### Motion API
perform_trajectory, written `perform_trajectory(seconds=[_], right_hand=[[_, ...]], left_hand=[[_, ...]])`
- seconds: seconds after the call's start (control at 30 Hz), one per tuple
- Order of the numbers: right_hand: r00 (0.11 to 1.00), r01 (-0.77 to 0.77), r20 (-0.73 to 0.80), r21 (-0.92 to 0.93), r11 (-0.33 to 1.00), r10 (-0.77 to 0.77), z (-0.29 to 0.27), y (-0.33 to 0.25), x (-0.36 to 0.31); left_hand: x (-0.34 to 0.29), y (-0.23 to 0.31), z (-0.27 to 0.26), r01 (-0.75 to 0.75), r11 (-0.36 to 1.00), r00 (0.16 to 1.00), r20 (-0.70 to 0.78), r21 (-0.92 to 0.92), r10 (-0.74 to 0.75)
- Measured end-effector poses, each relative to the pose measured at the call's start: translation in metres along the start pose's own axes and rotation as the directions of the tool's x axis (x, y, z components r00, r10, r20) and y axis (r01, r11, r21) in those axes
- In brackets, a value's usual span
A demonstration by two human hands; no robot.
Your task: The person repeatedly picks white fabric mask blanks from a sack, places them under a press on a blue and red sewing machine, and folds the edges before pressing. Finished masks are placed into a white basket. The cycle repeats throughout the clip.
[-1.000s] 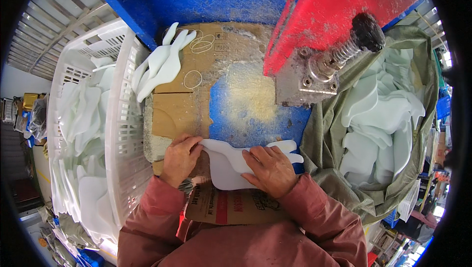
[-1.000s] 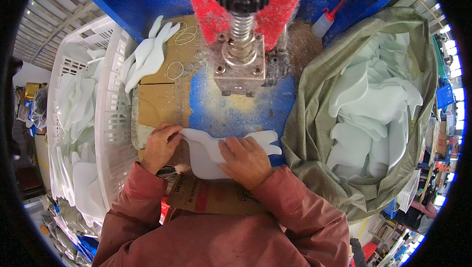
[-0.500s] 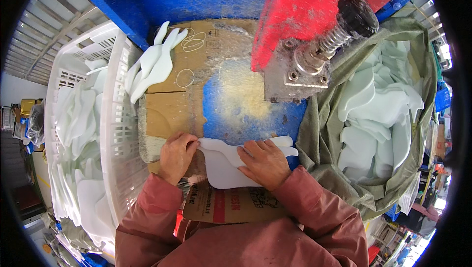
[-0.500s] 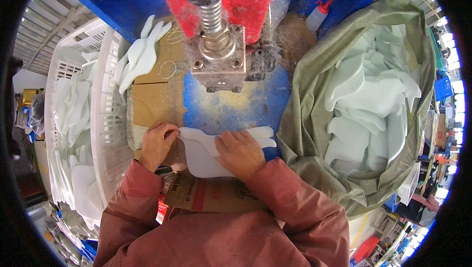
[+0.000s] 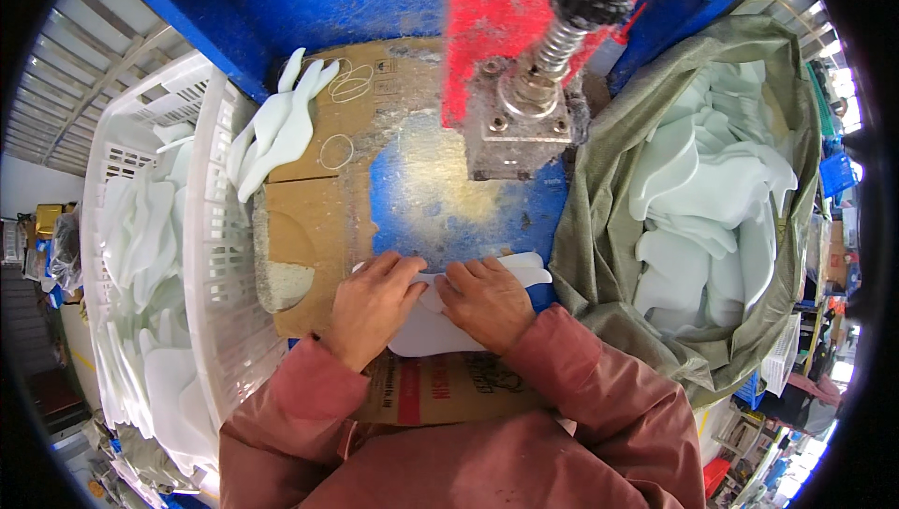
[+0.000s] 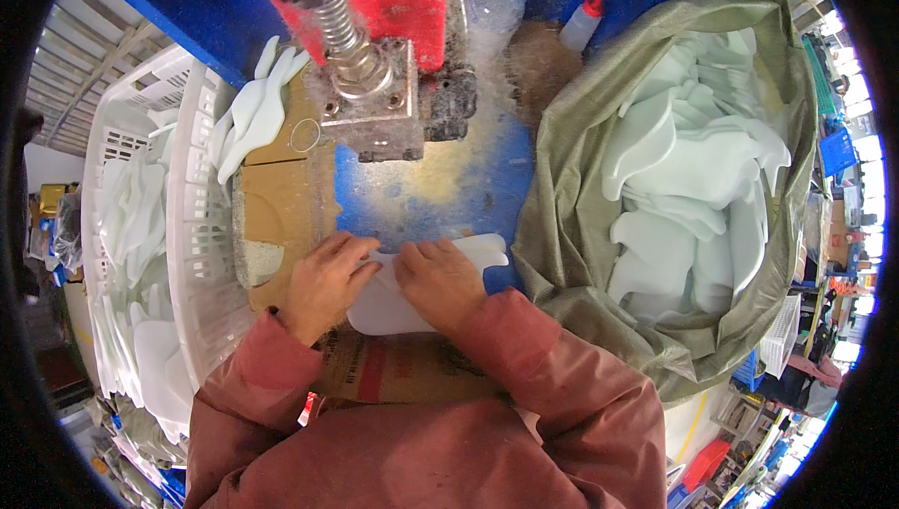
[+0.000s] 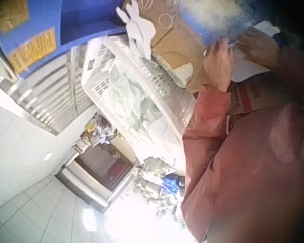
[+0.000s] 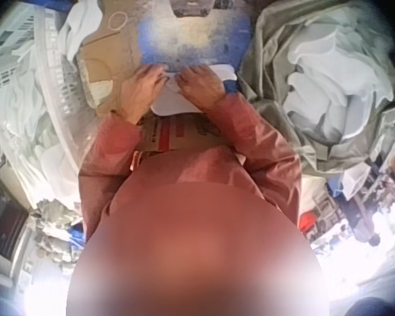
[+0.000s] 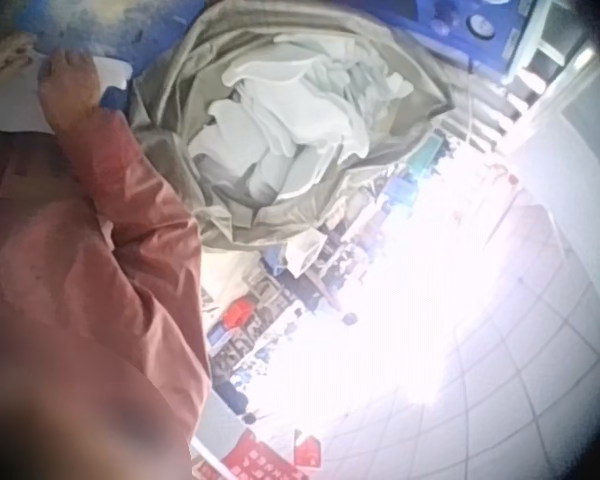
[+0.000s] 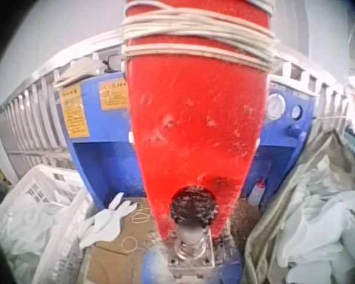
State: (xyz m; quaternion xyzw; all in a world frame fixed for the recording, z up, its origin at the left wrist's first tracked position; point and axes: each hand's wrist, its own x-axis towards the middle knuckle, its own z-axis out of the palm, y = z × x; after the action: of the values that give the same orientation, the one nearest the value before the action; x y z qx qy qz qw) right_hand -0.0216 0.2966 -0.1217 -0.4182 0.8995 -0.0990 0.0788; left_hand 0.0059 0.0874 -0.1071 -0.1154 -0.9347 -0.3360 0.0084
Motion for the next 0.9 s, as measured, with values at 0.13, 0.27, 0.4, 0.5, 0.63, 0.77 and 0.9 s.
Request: perform_trajectory(seconds=[0.13,0.27,0.4,0.5,0.63,0.77,0.9], right_hand=[[0.995,-0.045,-0.091,0.054,0.998,0.049,-0.016,0.005,-0.016],[0.946,-0.250,-0.114,0.336,0.908,0.302,-0.032,0.025,-0.050],[0.846,-0.259,-0.139,0.738,0.623,0.516,-0.023,0.038,-0.066],[0.798,-0.292,-0.147,0.754,0.588,0.585,-0.010,0.039,-0.067],[0.768,-0.279,-0.250,0.699,0.659,0.590,0.002,0.038,-0.057],[0.764,-0.297,-0.286,0.640,0.709,0.578,0.010,0.038,-0.052],[0.768,-0.311,-0.293,0.607,0.732,0.569,0.016,0.039,-0.050]], left_hand=[[0.009,-0.001,0.016,0.034,0.995,0.997,0.062,0.090,-0.040],[0.000,-0.002,0.022,0.046,0.995,0.999,0.012,0.086,-0.047],[-0.005,-0.002,0.029,0.021,0.996,0.999,-0.043,0.081,-0.018],[-0.007,-0.002,0.032,0.009,0.995,0.997,-0.084,0.096,-0.001],[-0.008,-0.002,0.033,0.017,0.994,0.997,-0.081,0.110,-0.008],[-0.008,-0.001,0.033,0.014,0.994,0.996,-0.086,0.108,-0.005],[-0.008,-0.002,0.033,-0.002,0.996,0.998,-0.065,0.086,0.008]])
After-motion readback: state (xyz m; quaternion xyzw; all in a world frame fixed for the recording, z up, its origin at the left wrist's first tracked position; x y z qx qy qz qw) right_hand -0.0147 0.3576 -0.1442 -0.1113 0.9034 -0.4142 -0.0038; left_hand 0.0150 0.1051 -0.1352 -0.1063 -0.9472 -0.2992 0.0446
